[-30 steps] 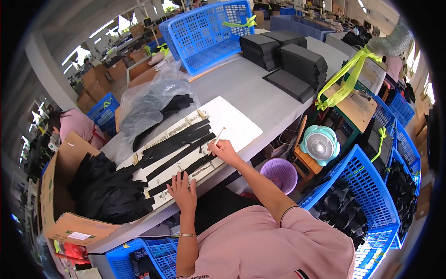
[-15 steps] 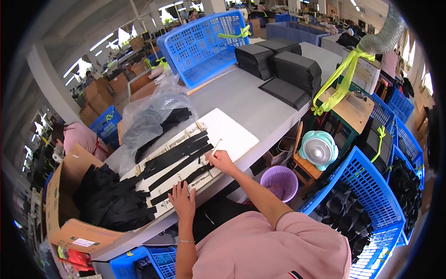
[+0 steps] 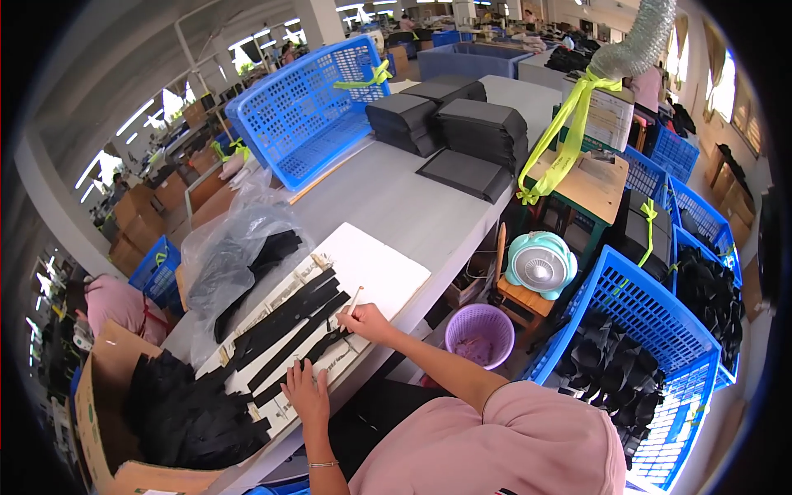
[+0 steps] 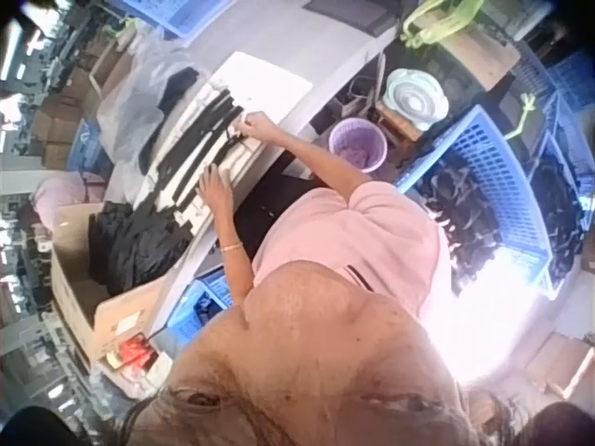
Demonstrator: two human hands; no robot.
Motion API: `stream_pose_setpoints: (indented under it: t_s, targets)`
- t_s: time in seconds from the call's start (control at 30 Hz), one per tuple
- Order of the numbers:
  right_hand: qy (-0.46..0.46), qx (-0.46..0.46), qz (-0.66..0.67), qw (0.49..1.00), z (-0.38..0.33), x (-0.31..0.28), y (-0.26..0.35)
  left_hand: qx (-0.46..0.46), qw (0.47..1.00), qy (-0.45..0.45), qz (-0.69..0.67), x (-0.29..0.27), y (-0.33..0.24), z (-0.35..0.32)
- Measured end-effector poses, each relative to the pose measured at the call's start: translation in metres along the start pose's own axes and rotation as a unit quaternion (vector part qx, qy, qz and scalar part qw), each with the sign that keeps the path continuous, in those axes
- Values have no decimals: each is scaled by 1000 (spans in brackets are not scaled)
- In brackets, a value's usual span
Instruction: Marking and organizing black fabric straps on a template board.
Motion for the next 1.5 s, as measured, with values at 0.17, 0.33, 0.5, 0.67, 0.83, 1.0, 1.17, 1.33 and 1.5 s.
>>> stream_pose_setpoints:
  t_s: [0.17,0.33,0.5,0.67,0.83,1.0,1.17,1.33,1.5]
  targets:
    - [-49,-4,-8,999,-3,-13,-4,-3,999,39,-6,5,7,32]
    - [-61,-4,-8,998,-10,-10,0,6,999,26,-30,6,17,63]
    - [-44,46,12,998,-15,-4,-1,-7,999,40,2,20,44,108]
    - [-50,61,-9,997,-11,-6,-14,32,999,-19,14,23,59,153]
    - [-80,64,-24,994,-11,-21,-7,57,993,-76,-71,3,32,114]
    - [-79,58,-38,994,-11,-11,-2,38,993,-21,-107,-42,27,27]
    - [-84,66,-54,993,-14,-8,-2,-25,999,-24,-31,-98,58,-52]
    - [-90,61,-65,992,-13,-10,-4,-84,987,-60,126,-120,121,-89]
    - [-84,70,-39,993,-13,-7,-3,-92,985,-92,115,-114,147,-78]
Point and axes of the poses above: each hand's wrist, its own z-axis towards the middle knuckle, its own x-axis out of the palm, y = z × x, the point moved 8 cm from there along z, towards the middle knuckle, and after that the axes turned 3 degrees about x, right-handed, at the moved point
